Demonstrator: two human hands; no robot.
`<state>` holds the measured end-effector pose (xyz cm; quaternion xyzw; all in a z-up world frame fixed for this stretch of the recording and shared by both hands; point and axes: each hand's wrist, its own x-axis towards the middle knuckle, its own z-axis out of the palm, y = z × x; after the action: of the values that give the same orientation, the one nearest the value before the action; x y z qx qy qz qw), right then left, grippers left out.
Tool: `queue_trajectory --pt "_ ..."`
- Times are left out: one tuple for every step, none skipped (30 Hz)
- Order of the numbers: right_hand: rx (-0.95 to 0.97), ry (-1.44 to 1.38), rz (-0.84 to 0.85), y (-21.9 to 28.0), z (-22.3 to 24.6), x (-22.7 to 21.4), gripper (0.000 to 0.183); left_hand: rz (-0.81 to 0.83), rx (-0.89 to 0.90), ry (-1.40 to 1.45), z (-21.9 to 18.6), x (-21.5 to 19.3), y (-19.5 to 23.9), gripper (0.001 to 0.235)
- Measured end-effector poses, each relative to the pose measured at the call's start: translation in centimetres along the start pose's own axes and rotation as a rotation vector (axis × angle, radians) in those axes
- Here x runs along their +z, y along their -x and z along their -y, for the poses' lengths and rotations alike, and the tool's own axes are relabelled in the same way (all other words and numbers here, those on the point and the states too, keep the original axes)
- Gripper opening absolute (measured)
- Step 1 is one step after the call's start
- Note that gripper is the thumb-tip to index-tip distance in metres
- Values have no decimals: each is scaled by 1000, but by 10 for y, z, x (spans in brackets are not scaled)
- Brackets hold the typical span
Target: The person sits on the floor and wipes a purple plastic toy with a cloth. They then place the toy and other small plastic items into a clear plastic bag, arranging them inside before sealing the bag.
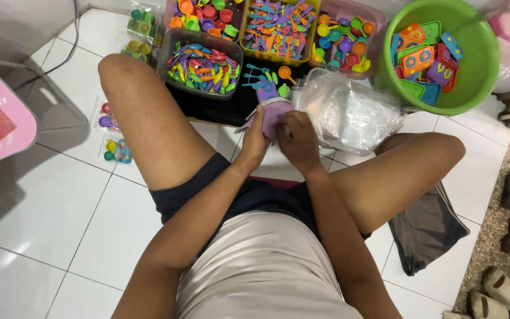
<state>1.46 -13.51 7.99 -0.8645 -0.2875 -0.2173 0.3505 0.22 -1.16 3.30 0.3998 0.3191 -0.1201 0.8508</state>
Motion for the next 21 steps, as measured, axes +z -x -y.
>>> queue_trajectory --pt "0 -4 -1 1 -6 0 11 -3 2 -2 7 -11 -8 77" --pt "10 -3 4 1 -12 -1 11 126 252 -380 13 -21 -16 58" --pt "22 3 5 2 -18 -4 13 261 502 -759 20 -30 -24 77" --pt "24 5 1 -2 -7 -4 13 264 503 -763 13 -22 -18 77" --pt "2 -13 4 -6 2 -6 12 141 249 -385 8 -13 -12 57" --pt "-20 -30 7 -10 12 -8 11 15 -6 -8 3 -4 -6 76" --pt "-20 -31 12 -8 10 -6 11 12 -8 -4 -6 4 3 76" --pt "-9 -24 9 -6 9 -5 10 29 -4 -4 -15 12 12 77" --pt "4 -23 6 -3 9 -1 10 40 0 -8 -25 17 22 77" --pt "6 -29 9 -1 2 -2 10 34 -1 -8 -12 9 13 77" --pt "12 -24 -6 -1 -5 -3 11 42 -7 6 -1 1 4 75" --pt "19 -20 -22 -1 -12 -4 12 50 -12 20 9 -6 -6 73" --pt "22 -18 -26 -3 -8 -4 12 53 -13 15 14 -6 -10 73" --pt "28 -27 -32 -5 -4 -5 11 80 -19 1 19 -7 -14 75" --pt "30 -36 -34 -7 -1 -7 11 108 -24 -8 26 -6 -19 77" --pt "29 -32 -34 -6 1 -6 11 112 -25 -7 9 4 -3 77" --pt "38 -38 -37 -5 4 -4 11 110 -20 -8 -6 13 15 77" --pt "47 -45 -40 -4 7 -3 12 109 -16 -9 -22 22 32 77" --pt "46 -48 -40 -3 4 -3 12 106 -15 -9 -12 13 21 77" --pt "62 -44 -38 -3 1 -4 12 106 -14 -23 -1 4 11 79" --pt "79 -38 -39 -3 -2 -6 13 110 -14 -37 9 -3 0 80"
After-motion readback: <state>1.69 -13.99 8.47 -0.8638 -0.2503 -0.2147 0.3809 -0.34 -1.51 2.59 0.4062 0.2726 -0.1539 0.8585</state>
